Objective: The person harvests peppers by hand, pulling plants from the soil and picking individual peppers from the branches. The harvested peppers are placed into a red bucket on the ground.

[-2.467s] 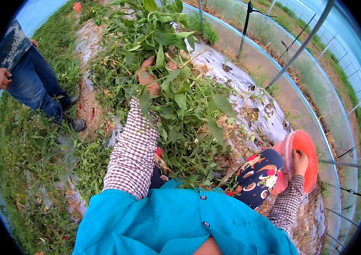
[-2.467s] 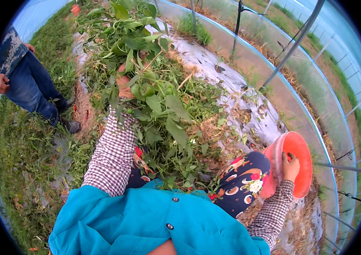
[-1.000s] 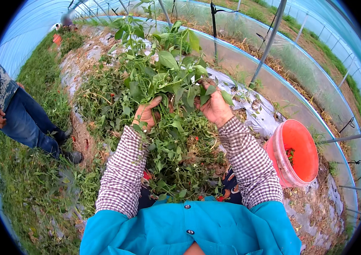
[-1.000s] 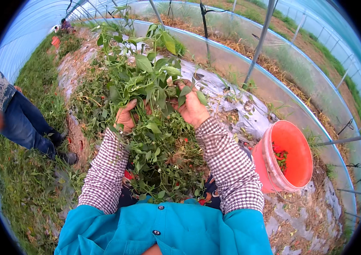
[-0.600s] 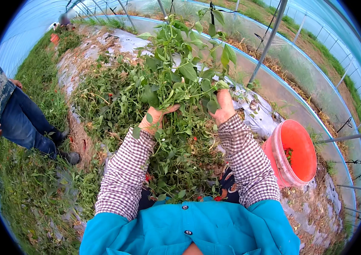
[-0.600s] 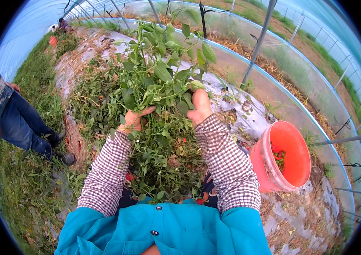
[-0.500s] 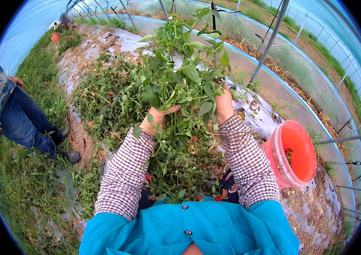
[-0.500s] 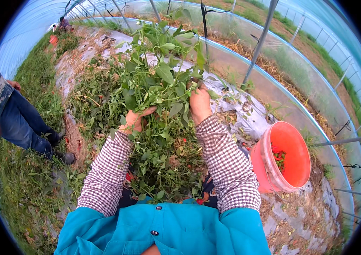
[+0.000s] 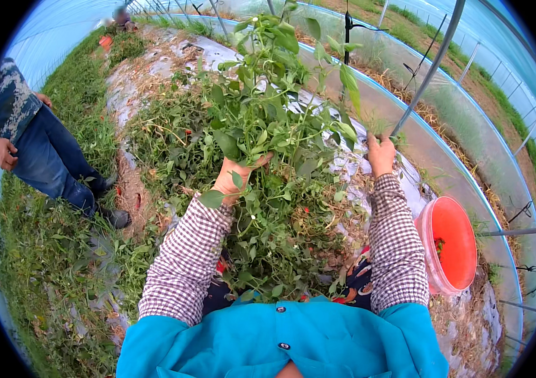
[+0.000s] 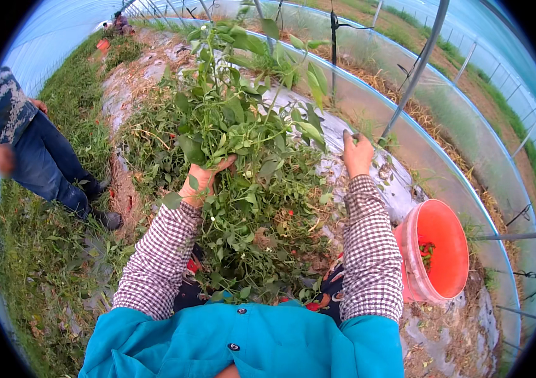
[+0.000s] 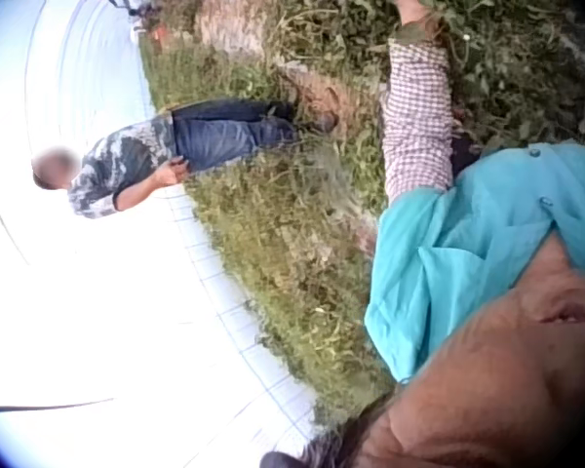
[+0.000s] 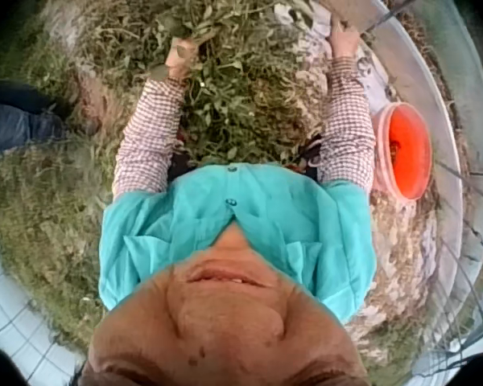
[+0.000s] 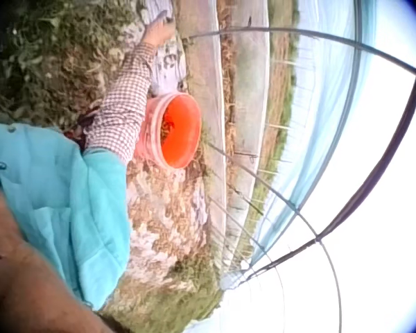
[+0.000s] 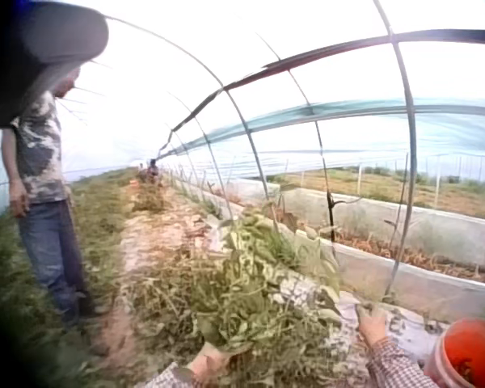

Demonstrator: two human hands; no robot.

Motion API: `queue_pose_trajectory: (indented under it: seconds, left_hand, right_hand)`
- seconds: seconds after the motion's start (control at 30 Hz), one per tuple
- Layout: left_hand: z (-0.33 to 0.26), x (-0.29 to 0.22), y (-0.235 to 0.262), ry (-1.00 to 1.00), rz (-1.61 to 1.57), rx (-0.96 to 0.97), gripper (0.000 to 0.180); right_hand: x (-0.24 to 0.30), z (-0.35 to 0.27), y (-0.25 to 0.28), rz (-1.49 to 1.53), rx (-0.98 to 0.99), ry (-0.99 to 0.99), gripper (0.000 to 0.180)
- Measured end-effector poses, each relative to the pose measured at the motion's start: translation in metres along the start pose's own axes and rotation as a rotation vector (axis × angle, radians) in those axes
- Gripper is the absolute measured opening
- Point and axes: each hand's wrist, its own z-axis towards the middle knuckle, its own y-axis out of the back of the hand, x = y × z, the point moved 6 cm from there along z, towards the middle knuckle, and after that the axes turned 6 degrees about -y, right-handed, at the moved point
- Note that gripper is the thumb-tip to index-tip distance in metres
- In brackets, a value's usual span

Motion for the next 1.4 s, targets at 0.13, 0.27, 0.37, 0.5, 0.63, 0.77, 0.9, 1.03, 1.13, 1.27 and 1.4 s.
queue_pose_trajectory:
  seconds: [0.13,0.27,0.37,0.5,0.63,0.77,0.9,1.03,1.13,1.27,1.4]
  left_hand:
    - [-0.007,-0.014,-0.009,-0.051,-0.01,0.013,0.058]
    - [-0.001,0.007,0.042,-0.205,0.186,0.175,0.046]
    - [0.011,0.01,0.059,-0.183,0.131,0.032,0.037]
    - [0.011,0.002,0.04,0.063,-0.355,-0.231,0.03]
    - [0.015,-0.021,0.006,-0.016,-0.437,-0.065,0.03]
    - [0.013,-0.027,-0.001,-0.048,-0.693,0.116,0.029]
    - [0.011,-0.017,0.008,-0.044,-0.704,0.099,0.036]
    - [0.004,-0.013,0.013,-0.024,-0.681,0.059,0.036]
    - [0.023,-0.007,-0.006,-0.164,-0.614,0.425,0.041]
    - [0.019,-0.032,-0.047,-0.181,-0.808,0.78,0.03]
    - [0.026,-0.01,-0.017,-0.005,-0.553,-0.106,0.036]
  right_hand:
    - [0.037,-0.021,0.007,1.164,0.437,-0.714,0.017]
    - [0.076,-0.039,0.002,1.491,0.643,-0.708,0.018]
    - [0.096,-0.043,0.025,1.409,0.617,-0.595,0.02]
    - [0.073,-0.036,0.136,0.947,0.134,-0.262,0.014]
    - [-0.032,-0.045,0.239,-0.129,-0.164,-0.035,0.02]
    - [-0.067,-0.07,0.255,-0.28,-0.019,-0.123,0.026]
    - [0.028,-0.064,0.189,0.419,0.222,-0.207,0.037]
    - [0.14,-0.077,0.081,0.42,0.68,0.132,0.063]
    - [0.16,-0.109,0.014,0.518,0.899,0.335,0.09]
    - [0.181,-0.168,-0.019,0.67,1.398,0.165,0.112]
    - [0.17,-0.166,-0.029,0.731,1.44,0.024,0.116]
